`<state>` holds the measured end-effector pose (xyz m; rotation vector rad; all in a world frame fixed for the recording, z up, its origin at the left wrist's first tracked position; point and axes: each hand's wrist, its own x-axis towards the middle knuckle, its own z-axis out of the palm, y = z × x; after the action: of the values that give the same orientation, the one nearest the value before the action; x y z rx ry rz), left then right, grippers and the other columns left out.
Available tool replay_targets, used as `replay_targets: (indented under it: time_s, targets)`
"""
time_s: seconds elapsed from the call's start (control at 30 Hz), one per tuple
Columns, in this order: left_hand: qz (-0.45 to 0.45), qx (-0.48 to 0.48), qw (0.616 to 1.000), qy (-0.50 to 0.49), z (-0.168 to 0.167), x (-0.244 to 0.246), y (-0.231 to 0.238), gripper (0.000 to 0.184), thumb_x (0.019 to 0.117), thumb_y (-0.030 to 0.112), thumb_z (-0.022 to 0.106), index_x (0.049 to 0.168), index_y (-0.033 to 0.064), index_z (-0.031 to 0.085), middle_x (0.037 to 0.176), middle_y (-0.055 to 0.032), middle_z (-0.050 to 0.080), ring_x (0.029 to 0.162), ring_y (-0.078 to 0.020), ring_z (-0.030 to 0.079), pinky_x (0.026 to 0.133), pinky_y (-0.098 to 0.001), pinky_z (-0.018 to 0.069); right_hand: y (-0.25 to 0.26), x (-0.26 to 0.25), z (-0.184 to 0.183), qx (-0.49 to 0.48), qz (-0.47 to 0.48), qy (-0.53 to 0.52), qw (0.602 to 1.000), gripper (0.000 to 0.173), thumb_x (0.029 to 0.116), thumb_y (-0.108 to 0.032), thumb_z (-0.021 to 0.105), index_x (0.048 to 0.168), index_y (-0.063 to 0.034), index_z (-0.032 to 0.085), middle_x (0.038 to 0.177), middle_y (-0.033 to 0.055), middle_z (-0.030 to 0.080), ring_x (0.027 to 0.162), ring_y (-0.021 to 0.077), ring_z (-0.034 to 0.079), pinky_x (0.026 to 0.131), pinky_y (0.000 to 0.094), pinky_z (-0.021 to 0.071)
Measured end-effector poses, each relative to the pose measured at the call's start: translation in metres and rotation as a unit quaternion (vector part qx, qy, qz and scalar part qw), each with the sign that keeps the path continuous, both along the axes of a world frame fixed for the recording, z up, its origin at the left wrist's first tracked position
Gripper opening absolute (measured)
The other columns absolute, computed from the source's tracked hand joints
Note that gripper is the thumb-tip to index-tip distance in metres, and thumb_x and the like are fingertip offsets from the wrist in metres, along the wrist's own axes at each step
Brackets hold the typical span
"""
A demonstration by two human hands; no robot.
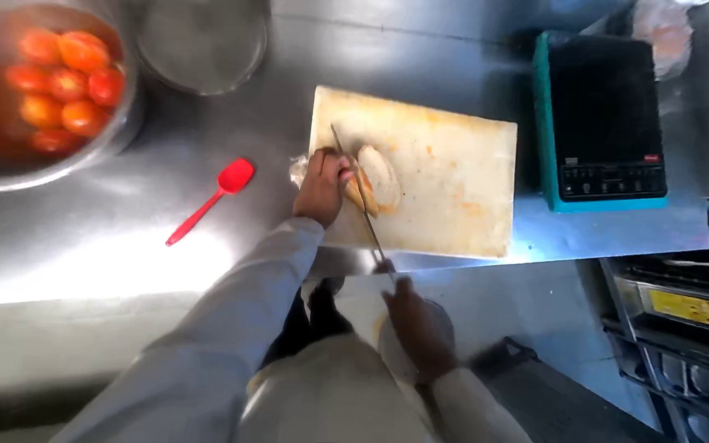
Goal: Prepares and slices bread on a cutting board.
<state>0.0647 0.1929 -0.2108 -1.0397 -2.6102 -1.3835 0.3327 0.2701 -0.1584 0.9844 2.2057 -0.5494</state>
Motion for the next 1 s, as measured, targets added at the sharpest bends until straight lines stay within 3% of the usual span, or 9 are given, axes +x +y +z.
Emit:
replay_targets:
  time_s: [0.13,0.23,0.37,0.43,0.5,0.7,0.8,0.9,1.0]
  targets:
    - [-0.019,0.014,0.998,-0.056,0.005,-0.001,-0.004,0.017,0.1023,0.014,0.060,0.110,-0.0006,0.065,0.114,-0.0213,0.063,0.113,-0.0344,0.063,0.102,-0.0453,0.0528,-0.009,0.102,0.010,0.035,-0.028,-0.086,0.995,0.047,0.1069,-0.042,0.050,0.138,-0.0059,0.050,0.102,0.0227,0.072,0.090,0.0423,0.073,0.077,0.0591,0.0597]
    - [-0.034,0.014,0.996,-0.078,0.013,-0.003,-0.018,0.015,0.1022,0.011,0.060,0.110,-0.0004,0.066,0.116,-0.0202,0.063,0.113,-0.0326,0.062,0.102,-0.0447,0.0527,-0.014,0.151,0.031,0.078,-0.008,-0.050,0.996,0.046,0.1059,-0.042,0.052,0.135,-0.0058,0.055,0.091,0.0240,0.072,0.080,0.0456,0.073,0.069,0.0618,0.0588]
    - [-0.030,-0.095,0.990,-0.103,0.030,0.003,-0.036,0.050,0.0979,0.042,0.065,0.129,0.0030,0.060,0.134,-0.0232,0.056,0.127,-0.0388,0.055,0.106,-0.0543,0.0481,-0.017,0.167,0.050,0.157,0.003,0.107,0.982,0.038,0.1024,-0.036,0.058,0.119,-0.0027,0.065,0.076,0.0209,0.070,0.063,0.0429,0.070,0.056,0.0612,0.0563]
    - [-0.010,-0.155,0.979,-0.131,0.040,0.006,-0.033,0.070,0.0885,0.052,0.072,0.139,0.0078,0.053,0.142,-0.0217,0.052,0.130,-0.0396,0.053,0.105,-0.0581,0.0473,-0.005,0.154,0.042,0.190,-0.029,0.158,0.969,0.038,0.1017,-0.035,0.060,0.119,-0.0012,0.065,0.073,0.0203,0.069,0.059,0.0424,0.069,0.053,0.0610,0.0552]
    - [-0.020,-0.185,0.973,-0.134,0.049,0.002,-0.027,0.074,0.0844,0.043,0.077,0.147,0.0162,0.049,0.151,-0.0202,0.044,0.136,-0.0414,0.047,0.106,-0.0606,0.0453,0.018,0.130,0.027,0.215,-0.057,0.181,0.958,0.038,0.1022,-0.037,0.058,0.120,-0.0042,0.064,0.071,0.0175,0.069,0.059,0.0390,0.069,0.053,0.0592,0.0554]
    - [-0.274,-0.246,0.929,0.050,0.052,-0.031,-0.021,0.031,0.0992,0.022,0.065,0.129,0.0154,0.068,0.142,-0.0063,0.060,0.139,-0.0275,0.050,0.115,-0.0518,0.0418,0.123,0.046,0.012,0.171,-0.084,0.193,0.962,0.036,0.1035,-0.034,0.059,0.125,-0.0057,0.062,0.090,0.0188,0.072,0.078,0.0401,0.072,0.068,0.0619,0.0573]
    - [-0.248,-0.177,0.947,0.099,0.057,-0.055,-0.025,0.026,0.0968,0.005,0.063,0.121,0.0060,0.071,0.135,-0.0130,0.064,0.136,-0.0322,0.053,0.115,-0.0521,0.0426,0.169,0.004,0.020,0.173,-0.056,0.179,0.967,0.033,0.1006,-0.030,0.064,0.121,-0.0048,0.062,0.100,0.0222,0.070,0.088,0.0439,0.071,0.073,0.0642,0.0564]
    - [-0.183,-0.226,0.950,0.110,0.064,-0.082,-0.031,0.025,0.0965,-0.002,0.058,0.118,0.0014,0.071,0.135,-0.0182,0.064,0.138,-0.0380,0.051,0.117,-0.0550,0.0389,0.192,-0.035,0.033,0.168,-0.007,0.249,0.954,0.044,0.0954,-0.031,0.072,0.122,0.0034,0.067,0.127,0.0318,0.059,0.120,0.0535,0.056,0.093,0.0708,0.0462]
    - [-0.094,-0.400,0.910,0.061,0.076,-0.086,-0.031,0.045,0.0882,-0.001,0.068,0.130,0.0157,0.069,0.149,-0.0068,0.055,0.151,-0.0356,0.032,0.121,-0.0677,0.0200,0.164,-0.094,0.034,0.023,0.057,0.291,0.955,0.060,0.0964,-0.046,0.067,0.138,-0.0034,0.060,0.141,0.0239,0.055,0.131,0.0420,0.054,0.106,0.0600,0.0475]
